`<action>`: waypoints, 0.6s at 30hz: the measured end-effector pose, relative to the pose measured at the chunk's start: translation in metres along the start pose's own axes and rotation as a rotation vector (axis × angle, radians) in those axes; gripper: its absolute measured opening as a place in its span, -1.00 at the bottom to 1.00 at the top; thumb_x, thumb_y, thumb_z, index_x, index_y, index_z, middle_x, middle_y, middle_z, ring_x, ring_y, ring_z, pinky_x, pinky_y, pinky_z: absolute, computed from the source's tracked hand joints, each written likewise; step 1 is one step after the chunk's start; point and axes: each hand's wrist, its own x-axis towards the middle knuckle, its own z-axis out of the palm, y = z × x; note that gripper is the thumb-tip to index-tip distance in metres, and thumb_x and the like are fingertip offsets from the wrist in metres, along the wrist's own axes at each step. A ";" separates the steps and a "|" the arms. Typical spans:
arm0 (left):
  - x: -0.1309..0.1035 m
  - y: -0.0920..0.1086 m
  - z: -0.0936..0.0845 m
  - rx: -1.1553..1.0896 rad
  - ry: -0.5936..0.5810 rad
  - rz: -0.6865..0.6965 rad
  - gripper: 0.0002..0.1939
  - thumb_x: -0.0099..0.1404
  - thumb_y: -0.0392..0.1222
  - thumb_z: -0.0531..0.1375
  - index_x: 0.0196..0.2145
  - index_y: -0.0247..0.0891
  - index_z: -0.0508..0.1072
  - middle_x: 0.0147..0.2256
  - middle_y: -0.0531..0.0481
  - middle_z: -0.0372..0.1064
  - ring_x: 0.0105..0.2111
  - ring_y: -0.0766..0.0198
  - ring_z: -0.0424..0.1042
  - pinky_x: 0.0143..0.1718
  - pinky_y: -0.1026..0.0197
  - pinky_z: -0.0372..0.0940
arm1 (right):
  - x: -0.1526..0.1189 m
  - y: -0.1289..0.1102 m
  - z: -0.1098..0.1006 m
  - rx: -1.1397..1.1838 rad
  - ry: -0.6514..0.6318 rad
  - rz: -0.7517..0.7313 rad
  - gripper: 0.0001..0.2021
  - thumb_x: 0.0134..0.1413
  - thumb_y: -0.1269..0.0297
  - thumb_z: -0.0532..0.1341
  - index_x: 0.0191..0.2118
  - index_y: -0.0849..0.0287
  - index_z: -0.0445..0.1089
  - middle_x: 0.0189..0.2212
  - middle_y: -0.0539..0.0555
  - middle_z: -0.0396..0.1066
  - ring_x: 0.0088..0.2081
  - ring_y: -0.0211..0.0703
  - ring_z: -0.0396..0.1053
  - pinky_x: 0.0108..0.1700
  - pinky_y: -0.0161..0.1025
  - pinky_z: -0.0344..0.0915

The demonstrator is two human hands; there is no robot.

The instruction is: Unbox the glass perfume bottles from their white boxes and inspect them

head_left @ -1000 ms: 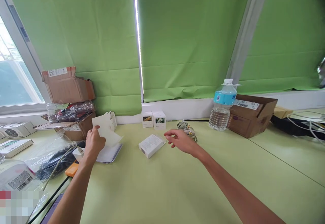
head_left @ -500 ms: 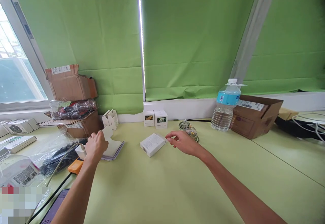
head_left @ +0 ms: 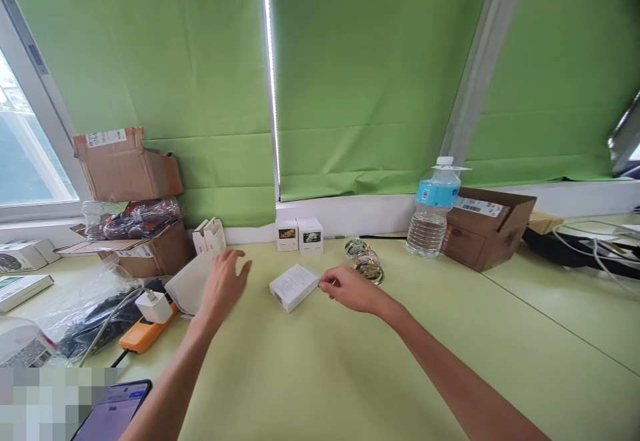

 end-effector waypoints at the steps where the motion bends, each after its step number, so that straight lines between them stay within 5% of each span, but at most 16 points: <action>1: -0.004 0.007 0.014 -0.059 -0.036 0.019 -0.60 0.33 0.03 0.01 -0.02 -0.25 0.37 0.02 -0.17 0.34 0.09 0.07 0.26 0.14 0.12 0.09 | 0.000 0.001 0.004 0.021 -0.024 0.003 -0.75 0.12 0.19 0.12 -0.39 0.22 0.47 -0.42 0.07 0.47 -0.39 -0.16 0.40 -0.38 -0.30 0.24; 4: -0.021 0.023 0.052 -0.211 -0.131 0.022 -0.50 0.28 0.12 0.07 0.00 -0.31 0.36 0.00 -0.25 0.37 0.06 0.02 0.31 0.06 0.08 0.18 | 0.002 0.004 0.018 0.132 -0.091 0.034 -0.79 0.09 0.22 0.14 -0.42 0.23 0.43 -0.47 0.02 0.43 -0.47 -0.24 0.37 -0.45 -0.36 0.22; 7: -0.035 0.033 0.072 -0.317 -0.179 0.025 -0.54 0.20 0.13 0.16 -0.12 -0.31 0.42 -0.13 -0.27 0.44 0.01 -0.05 0.35 0.03 0.02 0.18 | 0.004 0.008 0.033 0.195 -0.124 0.076 -0.80 0.10 0.22 0.13 -0.33 0.23 0.43 -0.45 0.01 0.41 -0.53 -0.30 0.34 -0.51 -0.39 0.21; 12: -0.039 0.047 0.068 -0.439 -0.231 0.032 -0.64 0.17 0.05 0.18 -0.20 -0.27 0.39 -0.30 -0.14 0.45 -0.26 0.04 0.44 -0.24 0.10 0.28 | 0.008 0.014 0.046 0.255 -0.083 0.148 -0.75 0.13 0.19 0.12 -0.23 0.25 0.43 -0.39 0.03 0.42 -0.53 -0.33 0.36 -0.51 -0.41 0.21; 15: -0.036 0.055 0.062 -0.492 -0.200 0.033 -0.50 0.12 -0.11 0.22 0.01 -0.27 0.26 -0.11 -0.17 0.41 -0.13 0.06 0.41 -0.16 0.11 0.27 | 0.010 0.016 0.046 0.268 -0.052 0.164 -0.71 0.14 0.17 0.11 -0.14 0.24 0.44 -0.37 0.06 0.45 -0.49 -0.27 0.39 -0.52 -0.38 0.20; 18: -0.034 0.062 0.057 -0.481 -0.194 0.035 -0.55 0.15 -0.15 0.18 0.02 -0.25 0.31 -0.09 -0.17 0.41 -0.10 0.05 0.39 -0.13 0.12 0.25 | 0.011 0.017 0.046 0.290 0.032 0.095 -0.69 0.12 0.22 0.12 -0.07 0.22 0.44 -0.19 0.13 0.48 -0.34 -0.18 0.43 -0.42 -0.33 0.29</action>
